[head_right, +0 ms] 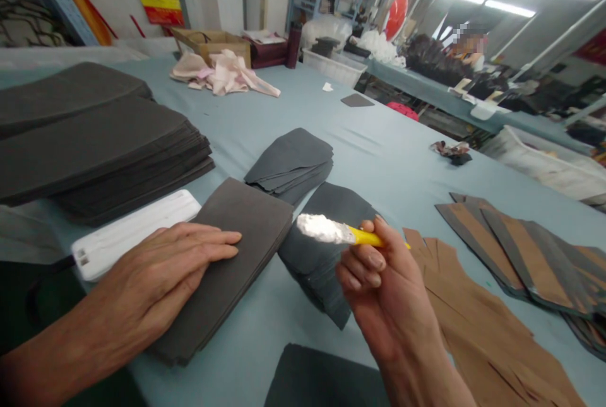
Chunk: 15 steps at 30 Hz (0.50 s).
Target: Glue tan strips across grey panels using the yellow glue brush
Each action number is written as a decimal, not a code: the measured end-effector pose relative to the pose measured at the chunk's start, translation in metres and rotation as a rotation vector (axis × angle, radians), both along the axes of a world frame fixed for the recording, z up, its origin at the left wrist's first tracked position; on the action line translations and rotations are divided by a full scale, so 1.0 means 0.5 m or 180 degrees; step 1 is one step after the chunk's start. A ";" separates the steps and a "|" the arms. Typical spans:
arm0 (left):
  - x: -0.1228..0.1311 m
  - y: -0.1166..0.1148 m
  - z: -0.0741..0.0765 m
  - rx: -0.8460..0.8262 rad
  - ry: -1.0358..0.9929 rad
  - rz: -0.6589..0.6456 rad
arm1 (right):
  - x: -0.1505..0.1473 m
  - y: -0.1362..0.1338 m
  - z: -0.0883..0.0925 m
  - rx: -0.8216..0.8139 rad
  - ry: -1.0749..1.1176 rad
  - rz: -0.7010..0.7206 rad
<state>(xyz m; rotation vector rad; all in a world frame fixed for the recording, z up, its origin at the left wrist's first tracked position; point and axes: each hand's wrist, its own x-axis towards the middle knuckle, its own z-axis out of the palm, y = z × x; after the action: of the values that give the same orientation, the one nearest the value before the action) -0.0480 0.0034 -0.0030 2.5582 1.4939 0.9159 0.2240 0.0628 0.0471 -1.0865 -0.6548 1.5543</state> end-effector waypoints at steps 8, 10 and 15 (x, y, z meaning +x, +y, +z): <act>0.001 0.003 0.005 0.0058 0.0072 0.0098 | 0.044 -0.015 -0.021 -0.0332 0.1337 0.0213; 0.003 0.003 0.005 -0.0061 0.0091 0.0144 | 0.060 -0.023 -0.020 -0.0359 0.1642 0.0261; 0.015 -0.003 -0.021 -0.0087 0.0164 0.0402 | 0.127 -0.076 -0.004 -0.0091 0.1431 0.0060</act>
<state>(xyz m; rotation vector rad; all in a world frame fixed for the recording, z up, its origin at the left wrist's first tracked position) -0.0405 0.0021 -0.0136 2.5116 1.6869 0.8420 0.2875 0.0247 0.0452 -0.7140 -0.3363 1.7520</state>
